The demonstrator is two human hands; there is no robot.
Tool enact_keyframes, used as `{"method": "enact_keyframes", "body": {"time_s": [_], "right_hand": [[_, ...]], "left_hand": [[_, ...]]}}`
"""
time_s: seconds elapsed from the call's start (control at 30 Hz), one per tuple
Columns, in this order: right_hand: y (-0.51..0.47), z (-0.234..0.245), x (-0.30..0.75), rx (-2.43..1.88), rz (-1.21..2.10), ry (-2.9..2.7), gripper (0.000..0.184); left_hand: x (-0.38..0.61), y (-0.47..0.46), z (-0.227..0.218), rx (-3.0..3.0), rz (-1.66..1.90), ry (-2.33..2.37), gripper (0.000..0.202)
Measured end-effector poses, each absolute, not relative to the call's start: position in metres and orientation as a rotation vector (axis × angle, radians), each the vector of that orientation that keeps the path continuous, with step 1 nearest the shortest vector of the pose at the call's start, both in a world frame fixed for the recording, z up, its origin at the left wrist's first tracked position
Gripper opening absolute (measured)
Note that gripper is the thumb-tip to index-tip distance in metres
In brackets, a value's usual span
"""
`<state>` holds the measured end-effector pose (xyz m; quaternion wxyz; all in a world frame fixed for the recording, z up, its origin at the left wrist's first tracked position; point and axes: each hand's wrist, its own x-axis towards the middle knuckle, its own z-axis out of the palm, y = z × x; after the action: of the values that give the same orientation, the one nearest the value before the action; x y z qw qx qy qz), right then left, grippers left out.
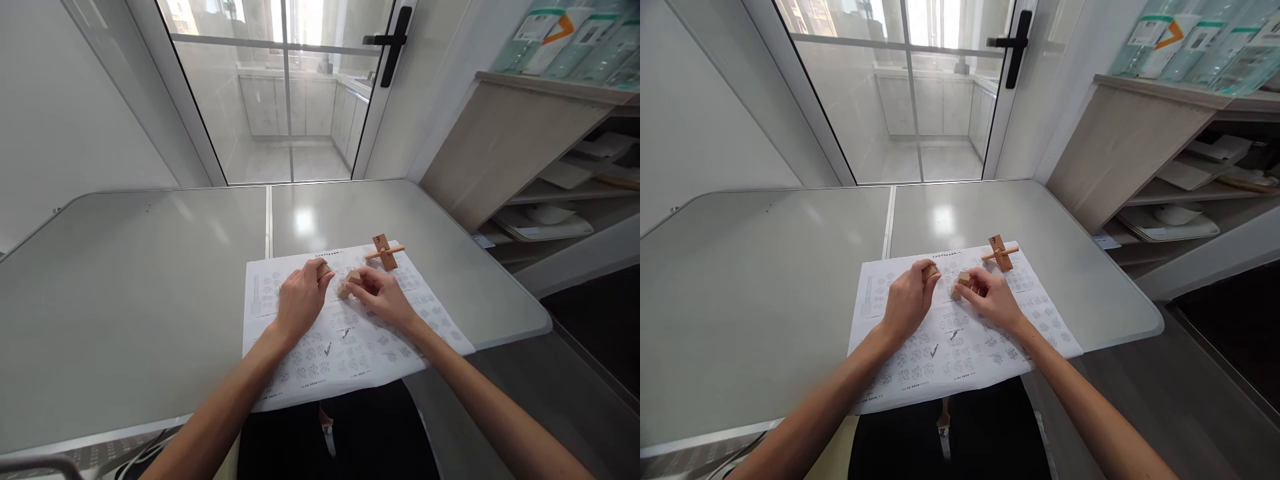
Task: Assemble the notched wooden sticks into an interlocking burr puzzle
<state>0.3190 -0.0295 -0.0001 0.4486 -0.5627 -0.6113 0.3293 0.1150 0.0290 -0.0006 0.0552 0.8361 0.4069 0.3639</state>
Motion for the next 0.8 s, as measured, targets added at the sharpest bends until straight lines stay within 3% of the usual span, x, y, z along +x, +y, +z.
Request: {"method": "enact_keyframes", "body": {"time_s": [0.4, 0.8], "right_hand": [[-0.0290, 0.0010, 0.3199, -1.366, 0.853, -1.484, 0.029], [-0.0275, 0.0096, 0.3177, -1.226, 1.084, -1.389, 0.041]], "left_hand": [[0.1163, 0.0209, 0.0078, 2.470, 1.055, 1.068, 0.029], [0.1163, 0.0186, 0.0070, 2.402, 0.739, 0.871, 0.034]]}}
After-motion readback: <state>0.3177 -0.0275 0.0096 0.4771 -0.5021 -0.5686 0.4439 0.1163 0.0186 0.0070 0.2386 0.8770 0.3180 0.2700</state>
